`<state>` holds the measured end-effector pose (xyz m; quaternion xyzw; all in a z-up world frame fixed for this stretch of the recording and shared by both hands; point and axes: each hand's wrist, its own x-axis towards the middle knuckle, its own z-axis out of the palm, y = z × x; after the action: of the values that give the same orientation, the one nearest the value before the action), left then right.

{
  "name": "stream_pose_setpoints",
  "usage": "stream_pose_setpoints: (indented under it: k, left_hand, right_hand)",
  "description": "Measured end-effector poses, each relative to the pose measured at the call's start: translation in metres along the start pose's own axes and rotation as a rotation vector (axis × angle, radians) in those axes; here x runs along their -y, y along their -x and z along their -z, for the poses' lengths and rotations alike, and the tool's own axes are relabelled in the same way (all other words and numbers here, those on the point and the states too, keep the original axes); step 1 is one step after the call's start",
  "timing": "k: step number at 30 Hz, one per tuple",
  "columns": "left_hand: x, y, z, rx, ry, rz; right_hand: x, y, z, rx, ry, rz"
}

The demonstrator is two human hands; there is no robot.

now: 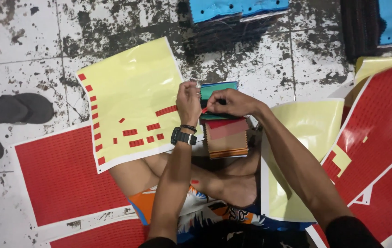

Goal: The person sits on the floor and assembles notebooks by peeling red adhesive strips from a yellow backing sheet and applying them to the spine of a blue notebook cover. The person handles multiple notebook covers and adhesive sheets, stacking the finished items.

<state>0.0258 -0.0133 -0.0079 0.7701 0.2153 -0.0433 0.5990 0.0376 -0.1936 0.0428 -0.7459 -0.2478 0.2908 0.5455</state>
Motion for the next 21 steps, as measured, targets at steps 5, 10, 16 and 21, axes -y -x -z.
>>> stream_pose_setpoints:
  k: [5,10,16,21]
  left_hand:
    - [0.013,-0.001,0.008,0.035,-0.110,0.037]
    - [-0.004,0.013,0.016,0.104,-0.464,-0.112]
    - [0.008,0.014,0.014,0.078,-0.635,-0.532]
    - [0.001,0.022,0.015,-0.162,-0.679,-0.451]
  right_hand:
    - [0.010,-0.001,0.008,-0.168,-0.076,-0.199]
    - [-0.029,-0.015,0.009,-0.340,-0.029,-0.305]
    - [-0.042,-0.025,0.005,-0.369,0.058,-0.273]
    - [-0.046,-0.028,0.002,-0.323,0.253,-0.272]
